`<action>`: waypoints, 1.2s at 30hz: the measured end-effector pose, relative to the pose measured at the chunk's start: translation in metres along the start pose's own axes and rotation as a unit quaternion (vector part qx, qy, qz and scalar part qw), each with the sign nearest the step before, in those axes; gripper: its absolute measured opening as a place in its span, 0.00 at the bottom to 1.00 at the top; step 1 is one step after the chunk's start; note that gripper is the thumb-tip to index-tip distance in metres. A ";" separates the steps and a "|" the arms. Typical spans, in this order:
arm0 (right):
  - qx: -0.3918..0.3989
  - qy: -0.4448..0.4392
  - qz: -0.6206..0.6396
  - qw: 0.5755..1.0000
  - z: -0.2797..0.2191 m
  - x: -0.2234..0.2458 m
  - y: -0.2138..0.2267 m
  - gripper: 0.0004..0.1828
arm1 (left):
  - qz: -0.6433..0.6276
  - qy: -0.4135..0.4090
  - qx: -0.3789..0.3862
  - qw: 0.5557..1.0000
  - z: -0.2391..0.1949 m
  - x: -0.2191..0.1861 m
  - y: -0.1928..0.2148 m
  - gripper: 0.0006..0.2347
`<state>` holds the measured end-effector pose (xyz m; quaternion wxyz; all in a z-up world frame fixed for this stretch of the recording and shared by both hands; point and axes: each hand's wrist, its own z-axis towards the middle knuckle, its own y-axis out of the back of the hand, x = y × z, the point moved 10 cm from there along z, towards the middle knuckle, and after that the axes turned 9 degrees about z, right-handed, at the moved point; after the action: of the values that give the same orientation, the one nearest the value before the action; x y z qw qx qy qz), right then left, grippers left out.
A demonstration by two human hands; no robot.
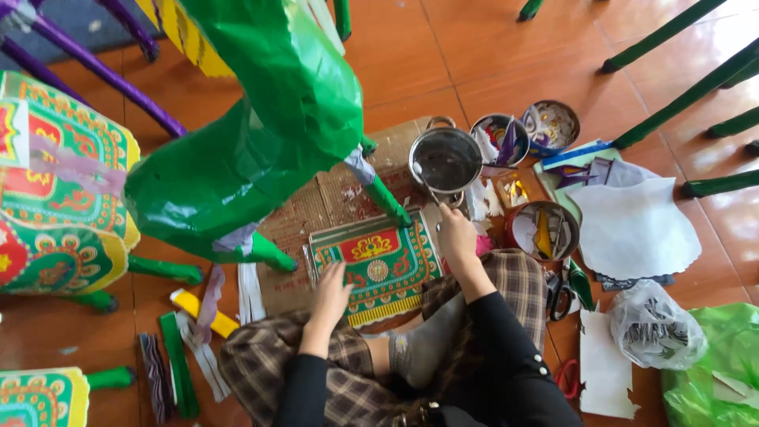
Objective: The person decorates a green horse-shaped piñata by applying a yellow paper strip to the neck and attaching a patterned paper panel to the body using a brush to apply adhesive. The person smooths the panel and continues applying adhesive to additional paper pieces.
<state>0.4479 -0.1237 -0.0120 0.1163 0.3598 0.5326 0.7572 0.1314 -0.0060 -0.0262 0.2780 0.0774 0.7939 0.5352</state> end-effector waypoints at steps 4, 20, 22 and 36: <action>0.054 -0.154 0.280 0.946 -0.006 -0.030 -0.017 0.19 | 0.091 -0.115 0.052 0.988 -0.008 -0.026 -0.032 0.37; 0.029 -0.261 0.615 0.744 -0.020 -0.007 0.012 0.12 | 0.158 -0.040 0.146 0.976 0.004 0.020 -0.085 0.51; 0.024 -0.241 0.607 0.757 -0.033 0.000 0.045 0.09 | 0.162 -0.036 0.149 0.975 0.006 0.024 -0.091 0.51; 0.320 -0.002 0.074 0.944 -0.103 0.070 -0.002 0.06 | 0.158 -0.020 0.184 0.970 0.013 0.028 -0.107 0.51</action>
<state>0.3287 -0.1587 -0.0027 -0.0599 0.4181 0.7188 0.5522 0.1343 -0.0281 -0.1357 0.1871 0.2624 0.8505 0.4157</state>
